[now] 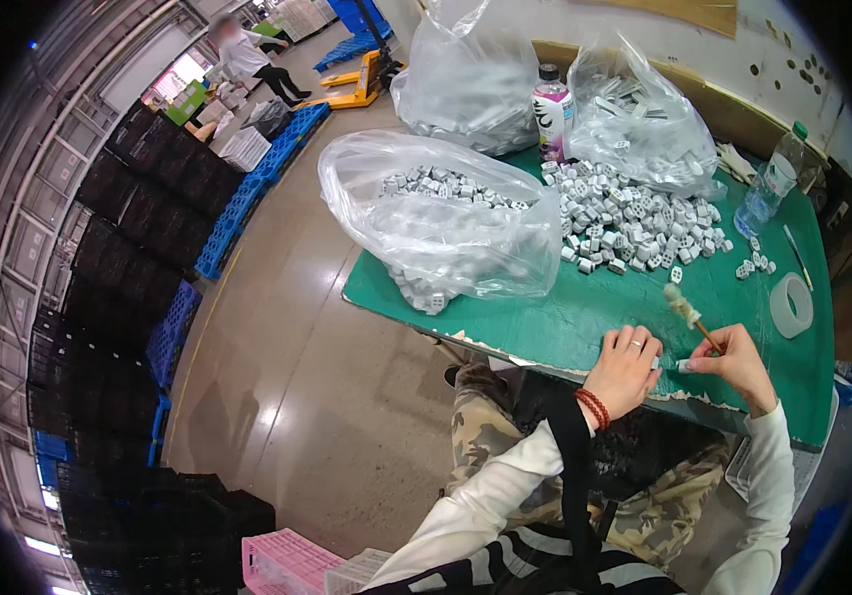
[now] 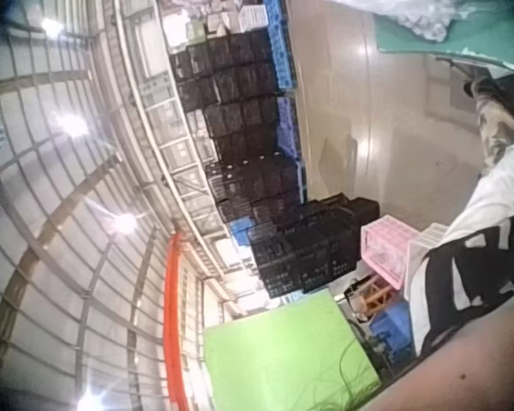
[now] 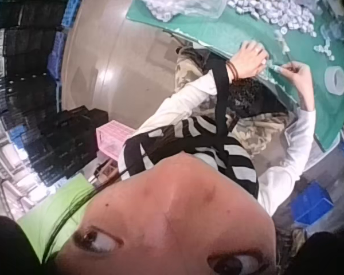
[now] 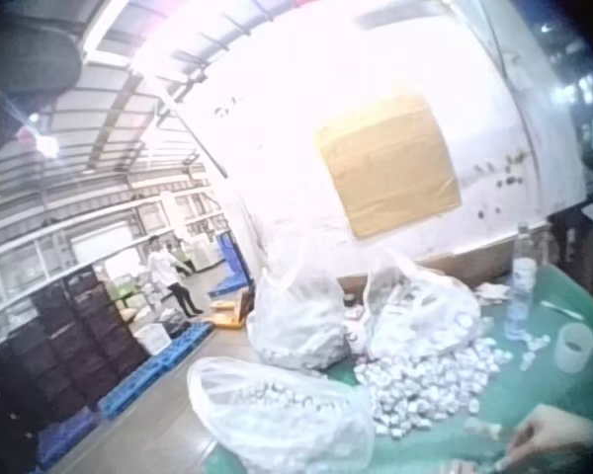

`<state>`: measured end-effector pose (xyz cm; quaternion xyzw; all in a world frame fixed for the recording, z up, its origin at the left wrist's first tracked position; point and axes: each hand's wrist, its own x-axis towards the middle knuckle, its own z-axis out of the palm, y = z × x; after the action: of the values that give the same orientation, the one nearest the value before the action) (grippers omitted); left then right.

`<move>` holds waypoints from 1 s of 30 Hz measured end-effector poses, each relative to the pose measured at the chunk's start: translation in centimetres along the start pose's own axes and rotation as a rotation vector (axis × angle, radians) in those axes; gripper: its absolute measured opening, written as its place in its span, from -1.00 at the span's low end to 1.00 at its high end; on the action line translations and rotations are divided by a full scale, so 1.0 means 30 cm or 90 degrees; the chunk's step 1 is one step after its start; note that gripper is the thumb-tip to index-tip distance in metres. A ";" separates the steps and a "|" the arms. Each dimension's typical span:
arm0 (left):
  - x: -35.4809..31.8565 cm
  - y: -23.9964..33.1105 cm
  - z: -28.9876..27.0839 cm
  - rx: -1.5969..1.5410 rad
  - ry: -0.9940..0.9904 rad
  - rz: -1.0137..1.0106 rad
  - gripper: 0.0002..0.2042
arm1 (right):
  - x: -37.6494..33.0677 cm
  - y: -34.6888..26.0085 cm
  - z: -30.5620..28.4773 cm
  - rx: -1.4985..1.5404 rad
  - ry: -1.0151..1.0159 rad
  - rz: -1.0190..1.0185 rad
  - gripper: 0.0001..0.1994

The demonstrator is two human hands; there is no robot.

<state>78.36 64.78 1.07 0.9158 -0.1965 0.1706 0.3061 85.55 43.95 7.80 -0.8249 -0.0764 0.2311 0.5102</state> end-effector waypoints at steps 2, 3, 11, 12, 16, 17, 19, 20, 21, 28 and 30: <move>-0.003 0.001 -0.005 0.004 -0.009 -0.002 -0.73 | 0.007 -0.002 0.012 -0.053 -0.051 0.015 -0.84; -0.003 0.001 -0.006 -0.002 -0.007 0.000 -0.71 | 0.014 0.007 0.020 -0.052 -0.048 0.015 -0.84; 0.033 -0.023 0.020 -0.037 0.000 -0.020 -0.65 | 0.100 0.088 0.092 -0.137 0.096 -0.173 -0.84; 0.027 -0.043 0.003 -0.036 0.025 0.002 -0.65 | 0.105 0.071 0.115 -0.116 0.086 -0.127 -0.83; 0.029 -0.042 0.004 -0.075 0.010 -0.010 -0.59 | 0.059 0.050 0.111 -0.114 0.119 -0.088 -0.82; 0.028 -0.028 0.017 -0.085 0.002 -0.008 -0.59 | 0.047 0.069 0.107 -0.057 0.116 -0.080 -0.81; 0.034 -0.007 0.030 -0.067 0.014 -0.012 -0.57 | 0.012 0.091 0.085 -0.035 0.146 -0.099 -0.79; 0.033 -0.003 0.029 -0.066 0.011 -0.013 -0.57 | 0.004 0.101 0.083 -0.012 0.170 -0.131 -0.78; 0.034 0.000 0.029 -0.058 0.016 -0.011 -0.58 | -0.003 0.119 0.081 0.001 0.158 -0.143 -0.76; 0.068 -0.008 0.017 -0.077 0.020 -0.004 -0.67 | -0.171 0.181 0.043 0.151 0.186 -0.144 -0.81; 0.042 -0.013 -0.015 -0.065 0.019 -0.016 -0.68 | -0.231 0.169 0.069 0.174 0.181 -0.103 -0.85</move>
<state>79.54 65.03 1.76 0.8986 -0.1892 0.1698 0.3575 77.95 40.74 4.69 -0.7635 -0.0372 0.0791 0.6399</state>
